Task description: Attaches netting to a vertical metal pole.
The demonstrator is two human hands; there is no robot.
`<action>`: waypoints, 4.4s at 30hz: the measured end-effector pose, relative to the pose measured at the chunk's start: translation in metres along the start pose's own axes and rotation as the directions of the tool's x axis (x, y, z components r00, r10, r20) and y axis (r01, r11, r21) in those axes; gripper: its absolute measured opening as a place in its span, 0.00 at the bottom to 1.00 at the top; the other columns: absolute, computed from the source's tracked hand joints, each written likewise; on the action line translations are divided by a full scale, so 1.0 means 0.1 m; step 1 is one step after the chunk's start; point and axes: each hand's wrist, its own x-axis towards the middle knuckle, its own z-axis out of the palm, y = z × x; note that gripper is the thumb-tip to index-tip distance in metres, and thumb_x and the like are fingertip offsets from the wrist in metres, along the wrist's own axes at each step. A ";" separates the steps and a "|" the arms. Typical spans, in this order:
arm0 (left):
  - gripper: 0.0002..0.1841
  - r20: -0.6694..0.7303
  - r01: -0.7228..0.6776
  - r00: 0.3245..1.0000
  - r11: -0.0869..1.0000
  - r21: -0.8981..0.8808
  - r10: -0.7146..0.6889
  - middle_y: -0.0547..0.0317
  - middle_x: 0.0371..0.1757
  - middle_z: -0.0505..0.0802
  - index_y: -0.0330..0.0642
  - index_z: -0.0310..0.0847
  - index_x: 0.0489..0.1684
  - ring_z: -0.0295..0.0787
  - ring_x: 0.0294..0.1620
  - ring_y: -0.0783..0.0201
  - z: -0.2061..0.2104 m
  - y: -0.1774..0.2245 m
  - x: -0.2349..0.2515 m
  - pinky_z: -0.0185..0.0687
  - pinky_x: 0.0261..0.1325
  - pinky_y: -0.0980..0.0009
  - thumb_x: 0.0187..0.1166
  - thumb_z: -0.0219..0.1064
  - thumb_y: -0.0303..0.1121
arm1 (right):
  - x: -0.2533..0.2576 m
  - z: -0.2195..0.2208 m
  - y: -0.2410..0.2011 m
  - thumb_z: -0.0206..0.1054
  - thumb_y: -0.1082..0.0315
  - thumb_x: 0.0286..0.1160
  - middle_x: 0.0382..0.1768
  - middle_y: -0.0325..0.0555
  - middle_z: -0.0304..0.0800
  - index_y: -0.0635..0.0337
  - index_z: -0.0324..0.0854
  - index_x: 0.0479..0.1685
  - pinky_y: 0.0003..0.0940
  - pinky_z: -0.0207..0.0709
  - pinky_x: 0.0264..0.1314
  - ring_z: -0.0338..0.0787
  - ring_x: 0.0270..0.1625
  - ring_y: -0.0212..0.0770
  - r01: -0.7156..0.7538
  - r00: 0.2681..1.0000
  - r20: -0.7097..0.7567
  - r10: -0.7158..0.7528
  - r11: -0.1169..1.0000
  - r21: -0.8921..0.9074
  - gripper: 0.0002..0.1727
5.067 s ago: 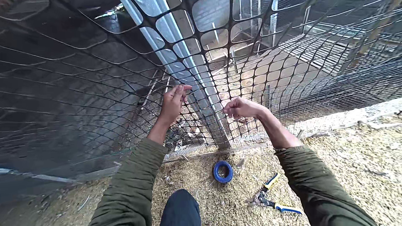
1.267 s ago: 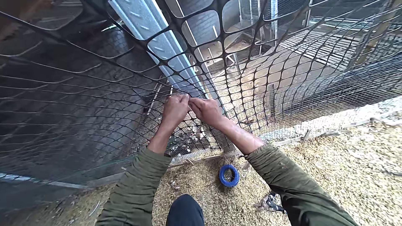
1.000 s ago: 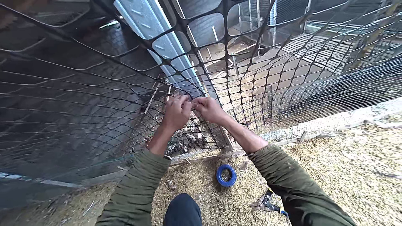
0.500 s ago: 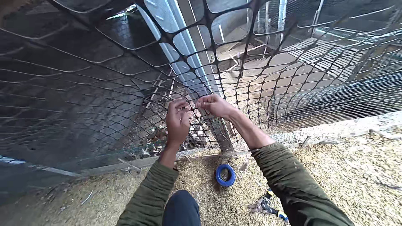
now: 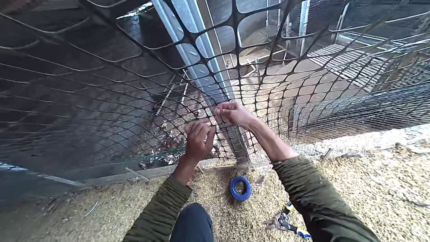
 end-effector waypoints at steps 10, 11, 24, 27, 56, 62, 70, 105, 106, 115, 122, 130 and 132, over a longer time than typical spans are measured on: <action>0.20 0.060 0.292 0.955 0.878 -0.379 -0.292 0.53 0.64 0.94 0.35 0.81 0.46 0.80 0.78 0.61 -0.16 0.25 0.21 0.60 0.87 0.52 0.93 0.41 0.35 | 0.01 -0.01 0.00 0.61 0.63 0.89 0.28 0.36 0.84 0.57 0.89 0.50 0.22 0.58 0.19 0.66 0.18 0.24 0.004 1.000 -0.002 -0.004 0.999 0.035 0.11; 0.21 0.031 0.303 0.947 0.861 -0.408 -0.319 0.51 0.63 0.93 0.32 0.82 0.51 0.82 0.76 0.59 -0.15 0.24 0.25 0.67 0.83 0.54 0.94 0.41 0.35 | 0.02 -0.01 0.00 0.62 0.63 0.89 0.29 0.36 0.85 0.57 0.89 0.50 0.22 0.58 0.20 0.67 0.18 0.24 0.011 1.000 -0.002 -0.011 0.999 0.043 0.11; 0.18 -0.051 0.356 0.889 0.757 -0.548 -0.455 0.75 0.21 0.70 0.51 0.66 0.36 0.68 0.21 0.76 -0.22 0.07 0.53 0.75 0.31 0.72 0.96 0.38 0.46 | -0.04 -0.09 -0.02 0.63 0.65 0.86 0.36 0.46 0.92 0.60 0.90 0.51 0.43 0.82 0.41 0.87 0.34 0.38 0.156 0.978 -0.104 -0.183 0.962 -0.225 0.11; 0.20 -0.064 0.384 0.895 0.836 -0.393 -0.442 0.66 0.22 0.71 0.40 0.67 0.36 0.71 0.21 0.70 -0.21 -0.05 0.47 0.77 0.32 0.66 0.95 0.38 0.42 | -0.07 -0.11 -0.01 0.63 0.66 0.86 0.33 0.46 0.91 0.60 0.90 0.50 0.47 0.82 0.39 0.88 0.32 0.41 0.178 0.952 -0.169 -0.255 0.911 -0.372 0.11; 0.21 0.588 0.454 0.467 -0.391 -0.800 -0.661 0.80 0.11 0.65 0.57 0.68 0.25 0.58 0.11 0.80 -0.27 1.33 -0.31 0.57 0.16 0.81 0.93 0.36 0.40 | -0.72 0.83 -0.50 0.52 0.67 0.87 0.45 0.39 0.94 0.62 0.90 0.44 0.36 0.81 0.60 0.89 0.51 0.30 -0.246 0.963 -0.160 0.217 0.951 -0.186 0.18; 0.27 0.495 0.443 0.462 -0.292 -0.848 -0.736 0.79 0.08 0.63 0.61 0.60 0.09 0.56 0.08 0.79 -0.37 1.40 -0.48 0.56 0.15 0.79 0.93 0.41 0.44 | -0.41 0.92 -0.64 0.42 0.64 0.95 0.24 0.40 0.84 0.60 0.75 0.41 0.30 0.87 0.33 0.87 0.25 0.34 -0.280 0.837 -0.217 0.503 0.734 0.619 0.18; 0.29 0.251 0.138 0.967 -0.908 -0.395 0.038 0.72 0.21 0.91 0.53 0.91 0.27 0.91 0.25 0.76 -0.93 1.26 -0.38 0.86 0.30 0.79 0.85 0.54 0.62 | -0.06 0.86 -0.47 0.48 0.65 0.89 0.09 0.29 0.62 0.55 0.74 0.27 0.17 0.56 0.09 0.59 0.07 0.24 -0.147 0.803 -0.356 0.478 0.737 0.659 0.18; 0.28 0.636 0.797 0.399 -0.094 -0.597 -0.660 0.71 0.13 0.67 0.46 0.71 0.20 0.61 0.13 0.71 -0.51 1.11 -0.18 0.64 0.20 0.71 0.94 0.36 0.43 | 0.10 0.91 -0.51 0.52 0.71 0.85 0.13 0.30 0.61 0.54 0.70 0.31 0.21 0.58 0.14 0.60 0.11 0.26 -0.227 0.717 -0.497 0.489 0.837 0.497 0.11; 0.28 0.630 0.788 0.396 -0.106 -0.607 -0.668 0.72 0.12 0.66 0.48 0.69 0.19 0.61 0.12 0.72 -0.52 1.10 -0.20 0.62 0.19 0.71 0.94 0.35 0.43 | 0.13 0.95 -0.50 0.52 0.71 0.85 0.12 0.30 0.61 0.54 0.70 0.31 0.21 0.58 0.14 0.59 0.11 0.26 -0.224 0.721 -0.490 0.489 0.834 0.504 0.11; 0.27 0.678 0.793 0.413 -0.126 -0.595 -0.608 0.71 0.12 0.65 0.48 0.69 0.18 0.60 0.13 0.71 -0.37 1.50 -0.02 0.61 0.20 0.70 0.95 0.37 0.42 | -0.06 0.57 -0.61 0.55 0.70 0.83 0.12 0.29 0.61 0.52 0.69 0.26 0.20 0.56 0.13 0.58 0.10 0.25 -0.167 0.655 -0.580 0.485 0.841 0.515 0.12; 0.27 0.679 0.784 0.395 -0.159 -0.600 -0.618 0.71 0.11 0.65 0.48 0.67 0.16 0.60 0.11 0.71 -0.33 1.58 0.05 0.62 0.19 0.71 0.95 0.37 0.42 | 0.04 0.41 -0.59 0.56 0.72 0.79 0.13 0.30 0.62 0.54 0.71 0.27 0.21 0.55 0.12 0.58 0.10 0.25 -0.235 0.629 -0.596 0.499 0.853 0.466 0.10; 0.27 0.700 0.788 0.376 -0.188 -0.586 -0.607 0.70 0.12 0.64 0.47 0.68 0.19 0.60 0.12 0.70 -0.35 1.61 0.01 0.62 0.19 0.70 0.96 0.37 0.43 | 0.22 0.40 -0.55 0.56 0.74 0.78 0.19 0.35 0.69 0.56 0.71 0.31 0.26 0.63 0.17 0.66 0.15 0.29 -0.252 0.596 -0.645 0.479 0.873 0.416 0.07; 0.27 0.698 0.786 0.378 -0.187 -0.589 -0.608 0.70 0.12 0.64 0.47 0.68 0.19 0.60 0.12 0.70 -0.37 1.61 -0.01 0.63 0.19 0.71 0.96 0.37 0.43 | 0.27 0.40 -0.57 0.58 0.74 0.78 0.26 0.41 0.75 0.60 0.74 0.40 0.32 0.73 0.25 0.74 0.22 0.34 -0.229 0.591 -0.649 0.479 0.871 0.434 0.01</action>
